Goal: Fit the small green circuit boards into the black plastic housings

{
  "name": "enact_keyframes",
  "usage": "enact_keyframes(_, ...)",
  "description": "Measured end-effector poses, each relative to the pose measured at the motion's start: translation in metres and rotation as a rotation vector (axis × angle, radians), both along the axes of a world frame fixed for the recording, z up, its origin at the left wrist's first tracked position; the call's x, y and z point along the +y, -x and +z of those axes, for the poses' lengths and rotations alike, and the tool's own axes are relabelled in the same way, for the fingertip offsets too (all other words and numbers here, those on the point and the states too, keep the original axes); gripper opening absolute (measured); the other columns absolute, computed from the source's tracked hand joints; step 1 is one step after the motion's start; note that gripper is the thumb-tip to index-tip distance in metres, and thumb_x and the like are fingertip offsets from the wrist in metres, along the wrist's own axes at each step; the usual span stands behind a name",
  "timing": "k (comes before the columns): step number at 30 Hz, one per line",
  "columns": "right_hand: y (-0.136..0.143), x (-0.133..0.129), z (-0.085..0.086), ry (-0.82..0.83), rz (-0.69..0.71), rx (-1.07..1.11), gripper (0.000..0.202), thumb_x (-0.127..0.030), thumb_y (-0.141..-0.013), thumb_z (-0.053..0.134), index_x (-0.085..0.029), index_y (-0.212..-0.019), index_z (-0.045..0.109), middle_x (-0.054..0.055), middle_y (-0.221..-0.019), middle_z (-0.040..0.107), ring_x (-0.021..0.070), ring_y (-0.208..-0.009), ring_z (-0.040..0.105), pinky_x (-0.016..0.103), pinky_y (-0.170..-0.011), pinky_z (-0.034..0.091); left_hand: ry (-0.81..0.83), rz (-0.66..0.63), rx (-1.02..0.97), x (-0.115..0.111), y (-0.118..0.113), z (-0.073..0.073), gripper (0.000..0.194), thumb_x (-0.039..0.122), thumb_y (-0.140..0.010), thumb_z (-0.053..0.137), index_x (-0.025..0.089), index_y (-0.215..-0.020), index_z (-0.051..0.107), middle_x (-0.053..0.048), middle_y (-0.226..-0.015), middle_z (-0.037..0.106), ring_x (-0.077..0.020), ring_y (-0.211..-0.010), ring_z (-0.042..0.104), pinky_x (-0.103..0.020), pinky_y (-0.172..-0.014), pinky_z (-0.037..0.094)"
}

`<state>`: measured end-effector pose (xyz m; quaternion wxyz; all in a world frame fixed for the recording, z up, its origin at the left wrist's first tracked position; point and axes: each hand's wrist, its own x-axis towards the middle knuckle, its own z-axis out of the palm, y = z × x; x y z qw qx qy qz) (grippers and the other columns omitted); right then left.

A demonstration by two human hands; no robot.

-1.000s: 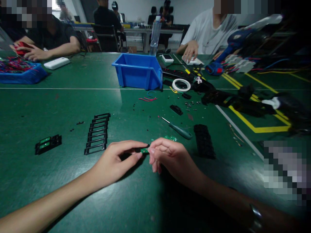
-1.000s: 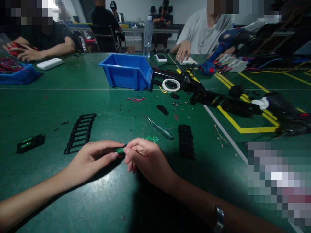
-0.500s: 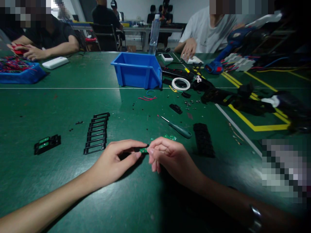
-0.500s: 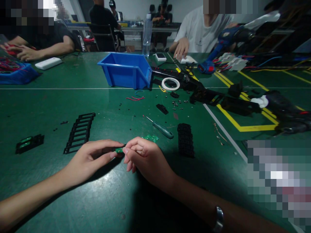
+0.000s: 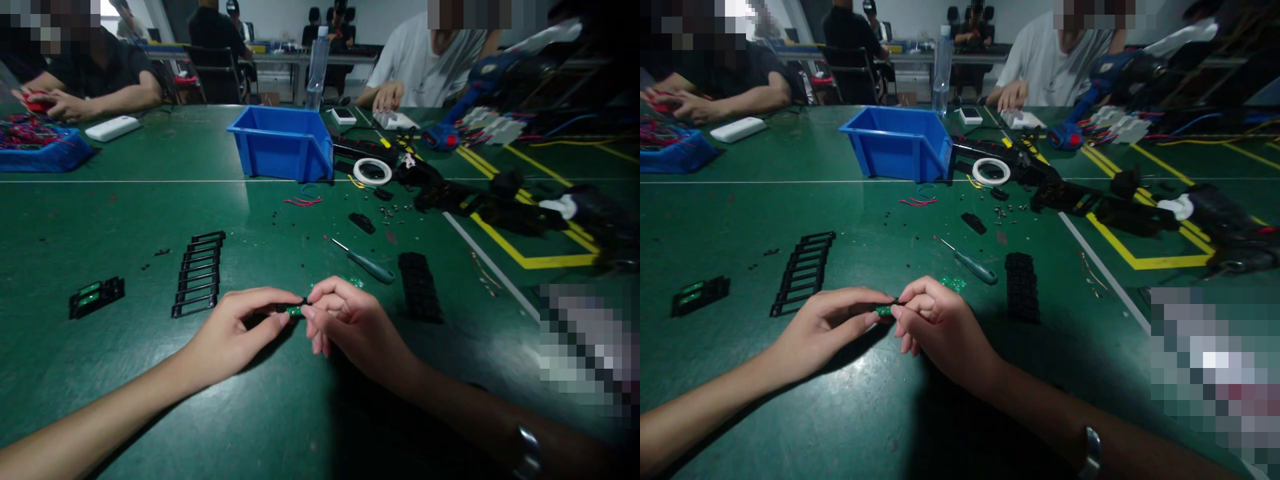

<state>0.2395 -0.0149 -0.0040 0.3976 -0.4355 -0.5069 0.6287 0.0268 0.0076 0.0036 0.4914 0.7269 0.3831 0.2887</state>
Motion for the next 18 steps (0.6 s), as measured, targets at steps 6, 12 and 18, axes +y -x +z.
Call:
enact_keyframes(6, -0.0020, -0.0010, -0.0007, -0.015, 0.010, 0.009, 0.013, -0.026, -0.096, 0.063, -0.018, -0.099, 0.053, -0.004, -0.068, 0.067, 0.0085, -0.051, 0.062, 0.018, -0.047, 0.049, 0.042, 0.018, 0.025, 0.0003, 0.0014, -0.0011, 0.024, 0.027, -0.097, 0.063, 0.024, -0.118, 0.074, -0.003, -0.107, 0.078, -0.0179, -0.095, 0.070, -0.029, -0.083, 0.051)
enact_keyframes(12, -0.0018, -0.0007, 0.0022, -0.028, 0.019, 0.015, 0.017, -0.030, -0.097, 0.061, -0.018, -0.104, 0.052, -0.003, -0.069, 0.066, 0.0101, -0.053, 0.063, 0.020, -0.048, 0.048, 0.163, 0.042, -0.036, -0.0002, 0.0010, -0.0007, 0.025, 0.030, -0.097, 0.063, 0.020, -0.118, 0.072, -0.006, -0.107, 0.077, -0.0197, -0.093, 0.071, -0.030, -0.080, 0.052)
enact_keyframes(18, -0.0025, -0.0023, 0.0036, -0.027, 0.056, 0.019, 0.038, -0.030, -0.094, 0.063, -0.015, -0.126, 0.051, -0.002, -0.072, 0.066, 0.0118, -0.054, 0.062, 0.024, -0.050, 0.050, 0.150, 0.059, -0.017, -0.0003, 0.0016, -0.0027, 0.027, 0.031, -0.094, 0.068, 0.020, -0.118, 0.071, -0.004, -0.094, 0.075, -0.0166, -0.081, 0.067, -0.028, -0.072, 0.049)
